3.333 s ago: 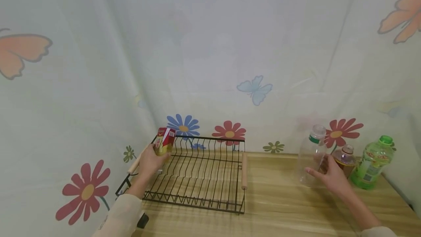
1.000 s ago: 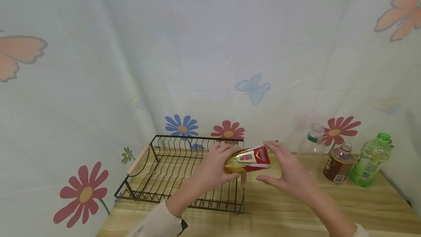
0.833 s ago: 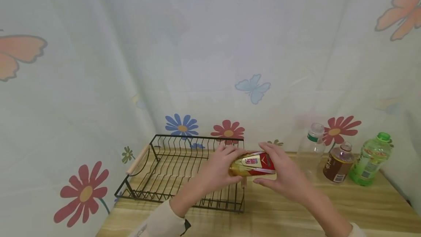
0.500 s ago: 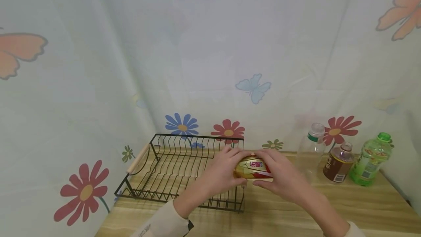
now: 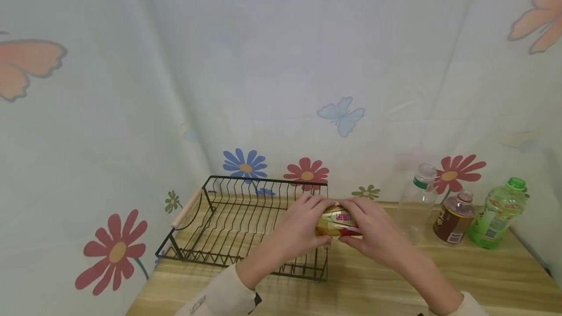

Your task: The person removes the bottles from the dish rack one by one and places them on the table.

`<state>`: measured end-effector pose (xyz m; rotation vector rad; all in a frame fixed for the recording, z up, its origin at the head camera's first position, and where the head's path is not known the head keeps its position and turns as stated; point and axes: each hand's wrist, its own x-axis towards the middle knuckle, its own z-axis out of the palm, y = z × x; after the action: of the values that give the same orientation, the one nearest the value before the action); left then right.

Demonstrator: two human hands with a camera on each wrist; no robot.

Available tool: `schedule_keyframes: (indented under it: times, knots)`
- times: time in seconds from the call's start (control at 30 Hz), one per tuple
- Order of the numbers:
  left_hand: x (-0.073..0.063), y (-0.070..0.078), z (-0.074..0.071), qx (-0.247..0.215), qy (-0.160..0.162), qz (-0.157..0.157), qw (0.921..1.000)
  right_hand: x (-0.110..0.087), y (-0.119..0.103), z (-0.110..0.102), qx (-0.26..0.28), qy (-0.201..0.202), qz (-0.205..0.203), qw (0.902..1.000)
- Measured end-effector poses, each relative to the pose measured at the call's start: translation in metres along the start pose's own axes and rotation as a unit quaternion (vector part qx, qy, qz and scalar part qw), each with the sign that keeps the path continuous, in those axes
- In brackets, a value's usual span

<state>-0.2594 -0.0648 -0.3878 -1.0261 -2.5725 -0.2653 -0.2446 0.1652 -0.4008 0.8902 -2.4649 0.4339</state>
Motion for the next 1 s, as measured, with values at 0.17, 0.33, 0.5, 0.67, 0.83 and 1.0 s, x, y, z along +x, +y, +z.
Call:
schedule_keyframes:
  times: [0.17, 0.33, 0.5, 0.67, 0.83, 1.0]
  knots:
    - [0.001, 0.002, -0.002, 0.012, 0.000, 0.001, 0.9999, 0.001, 0.000, -0.001, -0.012, -0.003, -0.005, 0.9999]
    - [0.002, 0.005, -0.002, 0.023, -0.007, -0.001, 0.9997, 0.002, 0.001, 0.000, -0.014, -0.008, -0.004, 0.9999]
    - [0.002, 0.004, -0.002, 0.017, -0.007, -0.003, 0.9998, 0.002, 0.002, -0.001, -0.014, -0.006, -0.007, 0.9999]
    - [0.001, 0.002, -0.004, -0.021, -0.013, -0.009, 0.9997, 0.003, 0.003, -0.004, -0.010, -0.002, -0.017, 0.9998]
    - [-0.003, -0.003, -0.013, -0.081, -0.015, -0.018, 0.9964, 0.003, 0.007, -0.007, -0.013, 0.003, -0.028, 0.9995]
    - [-0.012, -0.013, -0.028, -0.110, -0.001, -0.037, 0.9932, 0.000, 0.016, -0.010, -0.008, -0.002, -0.009, 0.9999]
